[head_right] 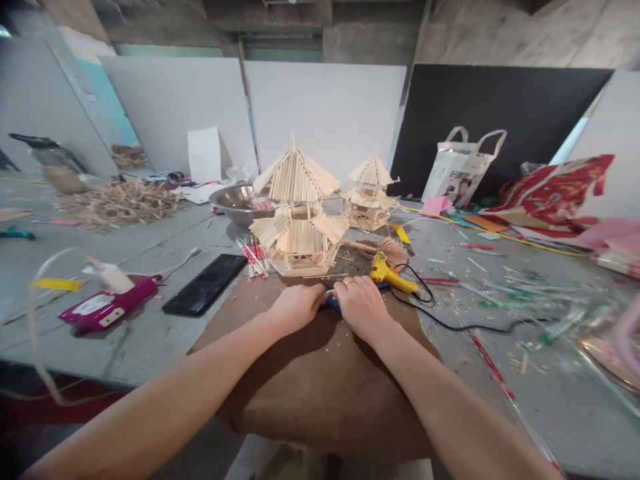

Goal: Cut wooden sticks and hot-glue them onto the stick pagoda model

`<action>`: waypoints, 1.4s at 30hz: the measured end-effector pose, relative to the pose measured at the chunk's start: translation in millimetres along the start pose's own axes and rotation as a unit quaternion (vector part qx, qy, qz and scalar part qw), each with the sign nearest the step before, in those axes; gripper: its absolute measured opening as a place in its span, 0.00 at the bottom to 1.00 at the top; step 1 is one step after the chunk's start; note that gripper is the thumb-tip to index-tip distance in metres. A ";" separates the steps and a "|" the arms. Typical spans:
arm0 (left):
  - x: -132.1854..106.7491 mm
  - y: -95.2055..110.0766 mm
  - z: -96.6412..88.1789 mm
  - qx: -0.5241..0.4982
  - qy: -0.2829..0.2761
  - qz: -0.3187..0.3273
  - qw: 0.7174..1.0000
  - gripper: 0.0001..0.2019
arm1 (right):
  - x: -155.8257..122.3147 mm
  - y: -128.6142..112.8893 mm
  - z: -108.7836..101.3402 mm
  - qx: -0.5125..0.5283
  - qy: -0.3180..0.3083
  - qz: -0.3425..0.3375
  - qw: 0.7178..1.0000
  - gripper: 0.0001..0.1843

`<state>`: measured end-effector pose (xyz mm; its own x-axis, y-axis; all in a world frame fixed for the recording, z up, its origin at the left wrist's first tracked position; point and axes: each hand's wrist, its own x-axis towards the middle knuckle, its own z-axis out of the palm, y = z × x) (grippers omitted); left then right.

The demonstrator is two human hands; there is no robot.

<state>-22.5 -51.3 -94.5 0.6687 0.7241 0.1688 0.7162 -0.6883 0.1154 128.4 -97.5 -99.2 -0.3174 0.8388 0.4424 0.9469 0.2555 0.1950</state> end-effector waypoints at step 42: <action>5.2 -24.5 -33.5 -0.394 0.272 -0.077 0.874 0.13 | 2.3 52.6 10.6 0.214 0.068 0.254 0.941 0.17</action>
<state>-43.2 -32.1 -63.6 0.2285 0.8302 0.5085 0.2852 -0.5564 0.7804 178.1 -77.0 -97.2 0.2054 0.8435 0.4964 0.9028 0.0325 -0.4288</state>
